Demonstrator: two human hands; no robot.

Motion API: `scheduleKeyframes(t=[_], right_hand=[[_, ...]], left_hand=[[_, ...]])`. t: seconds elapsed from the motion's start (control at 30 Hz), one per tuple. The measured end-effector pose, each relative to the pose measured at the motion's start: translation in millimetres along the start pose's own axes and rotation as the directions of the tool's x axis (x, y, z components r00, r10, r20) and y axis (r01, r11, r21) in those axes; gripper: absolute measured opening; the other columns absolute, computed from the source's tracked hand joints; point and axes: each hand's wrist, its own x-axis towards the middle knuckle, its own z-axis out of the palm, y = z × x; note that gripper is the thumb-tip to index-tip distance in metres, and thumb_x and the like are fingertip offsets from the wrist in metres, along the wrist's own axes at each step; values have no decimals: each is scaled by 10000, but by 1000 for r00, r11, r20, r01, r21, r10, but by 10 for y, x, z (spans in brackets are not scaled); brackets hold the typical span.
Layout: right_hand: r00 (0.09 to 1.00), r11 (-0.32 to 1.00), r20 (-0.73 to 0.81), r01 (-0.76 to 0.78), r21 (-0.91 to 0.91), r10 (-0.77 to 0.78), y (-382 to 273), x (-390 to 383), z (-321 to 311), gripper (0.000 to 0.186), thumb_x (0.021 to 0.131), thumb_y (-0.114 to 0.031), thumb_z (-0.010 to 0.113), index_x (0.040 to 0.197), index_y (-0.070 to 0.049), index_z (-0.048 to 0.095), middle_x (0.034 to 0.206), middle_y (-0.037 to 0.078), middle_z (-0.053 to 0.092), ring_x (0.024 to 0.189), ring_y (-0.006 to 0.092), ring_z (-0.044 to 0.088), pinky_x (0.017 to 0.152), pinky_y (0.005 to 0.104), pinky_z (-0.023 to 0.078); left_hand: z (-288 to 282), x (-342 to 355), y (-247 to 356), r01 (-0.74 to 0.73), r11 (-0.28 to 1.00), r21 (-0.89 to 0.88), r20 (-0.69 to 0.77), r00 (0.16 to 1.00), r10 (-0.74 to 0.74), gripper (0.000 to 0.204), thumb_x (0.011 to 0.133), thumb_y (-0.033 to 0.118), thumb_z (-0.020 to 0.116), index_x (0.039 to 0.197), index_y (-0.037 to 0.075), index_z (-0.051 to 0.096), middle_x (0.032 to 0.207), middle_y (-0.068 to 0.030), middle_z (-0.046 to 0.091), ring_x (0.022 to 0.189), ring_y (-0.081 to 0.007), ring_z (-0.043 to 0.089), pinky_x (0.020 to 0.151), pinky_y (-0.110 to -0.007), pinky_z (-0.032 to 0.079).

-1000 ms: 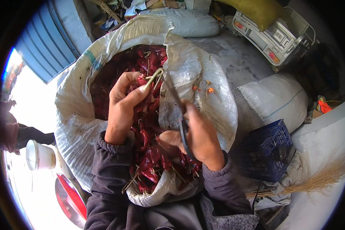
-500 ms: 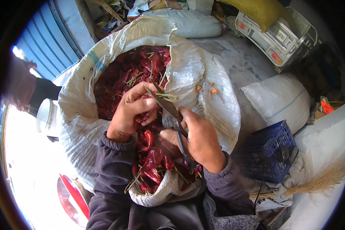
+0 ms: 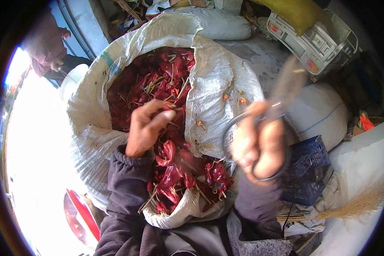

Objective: The person sits on the floor with a large sack of dried red peppers on their lap. They use shears to cut the stems off individual peppers and drop the trimmed peppers back into the sack.

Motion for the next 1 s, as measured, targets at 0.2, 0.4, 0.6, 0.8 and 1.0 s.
scheduleKeyframes(t=[0.2, 0.4, 0.6, 0.8, 1.0], right_hand=[[996, 887, -67, 18, -461, -55, 161, 132, -179, 1004, 852, -736, 728, 1497, -27, 427, 1045, 77, 653, 677, 43, 491, 584, 196, 443], [984, 107, 163, 171, -979, -78, 253, 141, -29, 923, 738, -653, 843, 1319, 22, 599, 971, 206, 686, 904, 408, 680, 782, 483, 542], [980, -79, 195, 192, -978, -38, 271, 137, 96, 921, 733, -649, 837, 1355, -11, 599, 954, 202, 653, 908, 395, 665, 784, 482, 537], [980, -181, 198, 196, -964, 9, 310, 161, 64, 923, 751, -633, 836, 1362, 18, 600, 976, 204, 646, 914, 396, 652, 807, 488, 518], [986, -202, 164, 160, -966, -6, 282, 143, 65, 861, 776, -598, 834, 1339, 12, 606, 959, 214, 639, 896, 404, 648, 798, 494, 515]], left_hand=[[-38, 25, -5, -92, 979, -183, -39, 995, 87, 303, 1011, 206, 673, 1233, 1, 680, 834, -3, 621, 646, -55, 482, 582, -220, 361], [-16, 74, 7, -141, 936, -323, -43, 990, 135, 299, 1018, 151, 667, 1279, 8, 645, 830, -6, 630, 710, -62, 521, 631, -221, 394], [-3, 69, -21, -153, 892, -425, -23, 987, 159, 221, 986, 77, 699, 1200, 31, 661, 823, 5, 627, 681, -64, 512, 611, -218, 391], [-73, 60, -103, -94, 928, -360, 12, 994, 105, 248, 941, 10, 729, 1181, 43, 677, 854, 27, 654, 704, -47, 541, 613, -205, 405], [-19, 80, -11, -68, 929, -363, 42, 995, 89, 240, 948, 15, 726, 1183, 30, 677, 864, 38, 662, 725, -27, 547, 629, -185, 406]])
